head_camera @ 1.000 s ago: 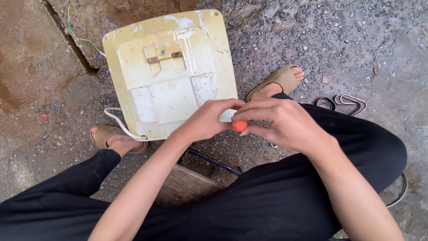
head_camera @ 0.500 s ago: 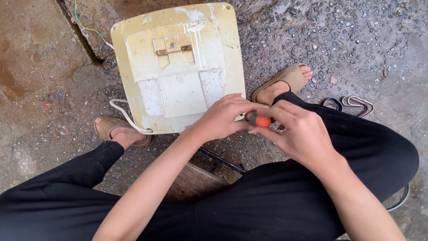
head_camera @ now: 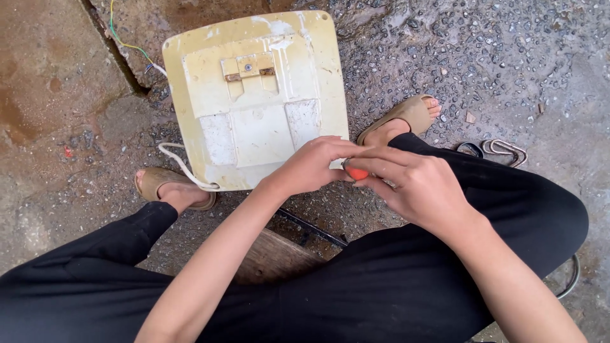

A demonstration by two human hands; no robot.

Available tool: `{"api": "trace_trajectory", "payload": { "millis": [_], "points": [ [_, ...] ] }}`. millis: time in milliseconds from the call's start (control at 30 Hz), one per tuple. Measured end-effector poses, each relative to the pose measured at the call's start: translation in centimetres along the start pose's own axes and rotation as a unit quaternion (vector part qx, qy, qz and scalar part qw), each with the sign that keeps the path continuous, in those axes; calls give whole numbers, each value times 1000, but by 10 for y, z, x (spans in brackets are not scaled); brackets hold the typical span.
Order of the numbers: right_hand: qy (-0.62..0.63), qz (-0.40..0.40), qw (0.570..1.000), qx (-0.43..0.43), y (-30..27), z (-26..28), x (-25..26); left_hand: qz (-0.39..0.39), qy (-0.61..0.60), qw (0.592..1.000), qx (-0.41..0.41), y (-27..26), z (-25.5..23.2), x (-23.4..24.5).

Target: Rinsing out a water heater tank and using a screwdriver to disassemble parts.

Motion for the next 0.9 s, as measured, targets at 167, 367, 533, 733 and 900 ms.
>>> {"api": "trace_trajectory", "payload": {
  "millis": [167, 367, 533, 733, 900],
  "points": [
    [-49, -37, 995, -83, -17, -3, -14, -164, 15, 986, 18, -19, 8, -34],
    [-31, 119, 992, 13, -2, 1, 19, -50, 109, 987, -105, -6, 15, -20],
    [-39, 178, 974, 136, 7, -6, 13, 24, 46, 994, -99, -4, 9, 0],
    [-133, 39, 990, 37, -4, -2, -8, -137, -47, 989, 13, -23, 14, -32],
    [-99, 109, 989, 19, 7, 25, 24, -80, 50, 995, -33, -18, 9, -23]
  ]
}}
Point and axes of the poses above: each hand's wrist, its own y-axis towards the middle knuckle, its own x-axis out of the back of the hand, z = x × y, the point moved 2 cm from there along y, towards the middle knuckle
